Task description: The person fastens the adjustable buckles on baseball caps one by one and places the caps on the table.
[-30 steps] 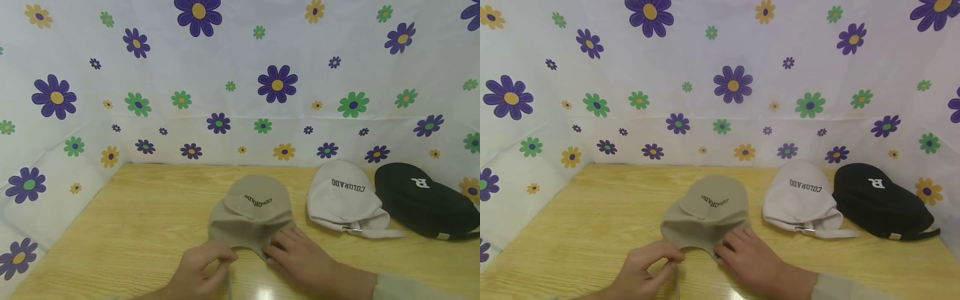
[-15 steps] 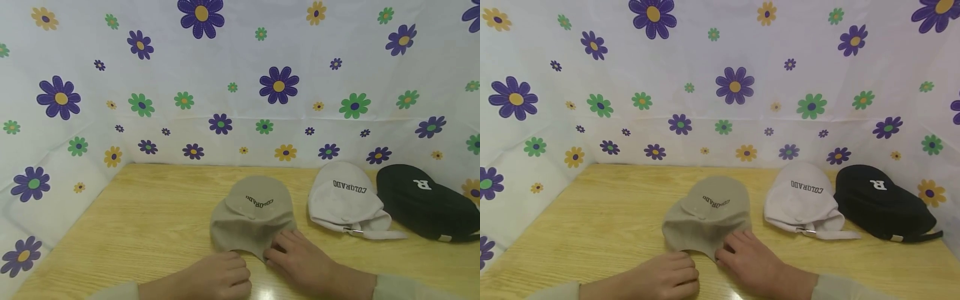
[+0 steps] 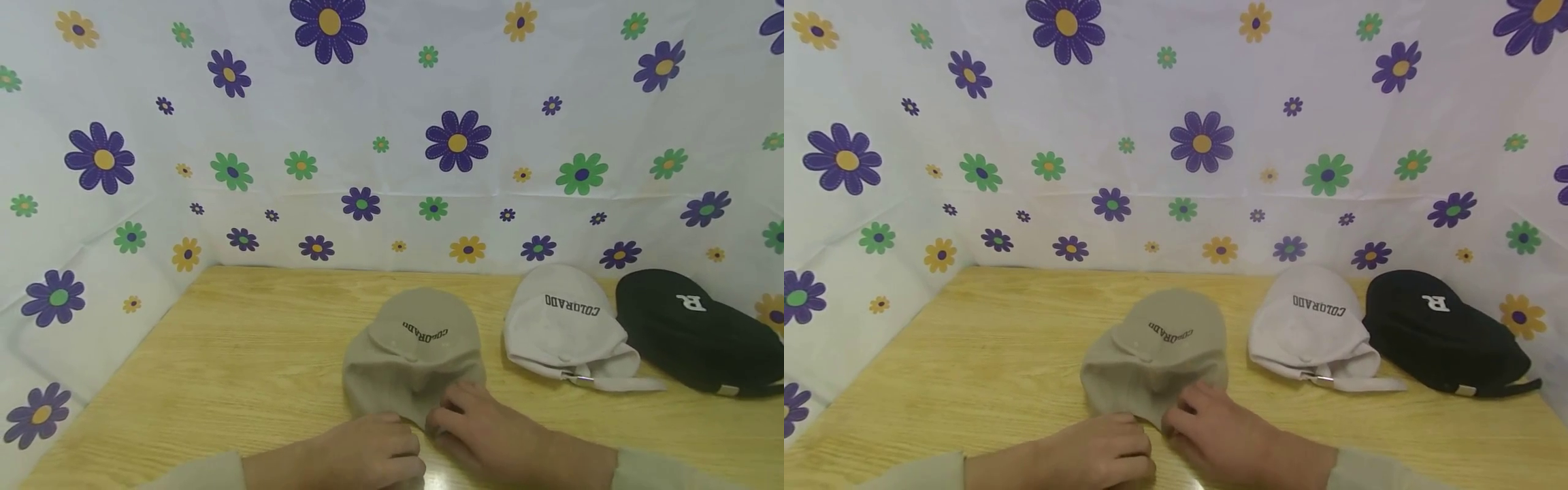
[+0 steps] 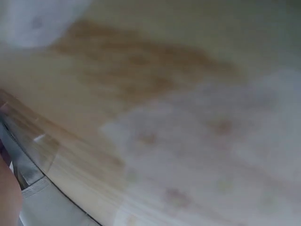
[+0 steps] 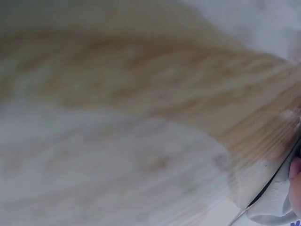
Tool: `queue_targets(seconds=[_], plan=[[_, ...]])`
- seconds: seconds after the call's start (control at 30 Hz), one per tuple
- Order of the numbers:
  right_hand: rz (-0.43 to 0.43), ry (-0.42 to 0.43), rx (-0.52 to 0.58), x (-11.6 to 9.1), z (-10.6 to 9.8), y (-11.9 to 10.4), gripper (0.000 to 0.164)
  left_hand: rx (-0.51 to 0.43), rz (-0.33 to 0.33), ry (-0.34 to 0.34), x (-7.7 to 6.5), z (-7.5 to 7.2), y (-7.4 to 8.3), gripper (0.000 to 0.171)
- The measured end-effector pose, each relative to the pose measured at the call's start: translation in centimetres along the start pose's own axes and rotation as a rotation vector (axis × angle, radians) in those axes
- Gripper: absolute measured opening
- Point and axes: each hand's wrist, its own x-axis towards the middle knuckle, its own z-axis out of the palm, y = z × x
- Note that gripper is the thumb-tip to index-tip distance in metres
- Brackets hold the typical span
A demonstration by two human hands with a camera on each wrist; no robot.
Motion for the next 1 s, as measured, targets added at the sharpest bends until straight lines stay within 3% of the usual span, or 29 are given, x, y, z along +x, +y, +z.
queue_targets(seconds=[0.17,0.33,0.6,0.8,1.0], plan=[[-0.052,-0.077,-0.075,0.01,-0.40,-0.06,0.023,-0.018,0.012,0.020,-0.19,0.19,-0.16,0.010],[-0.086,-0.145,-0.186,-0.19,-0.73,0.05,0.042,-0.043,-0.001,0.032,-0.03,0.22,-0.08,0.009],[-0.164,0.000,-0.314,-0.21,-0.29,0.14,0.038,0.048,-0.039,-0.017,0.51,0.07,0.22,0.013],[-0.075,0.030,-0.364,-0.45,-0.33,0.45,0.031,-0.037,-0.036,-0.088,0.21,-0.17,0.04,0.019],[-0.029,0.054,-0.424,-0.56,-0.22,0.70,0.026,-0.082,-0.038,-0.107,0.00,0.04,0.15,0.023]])
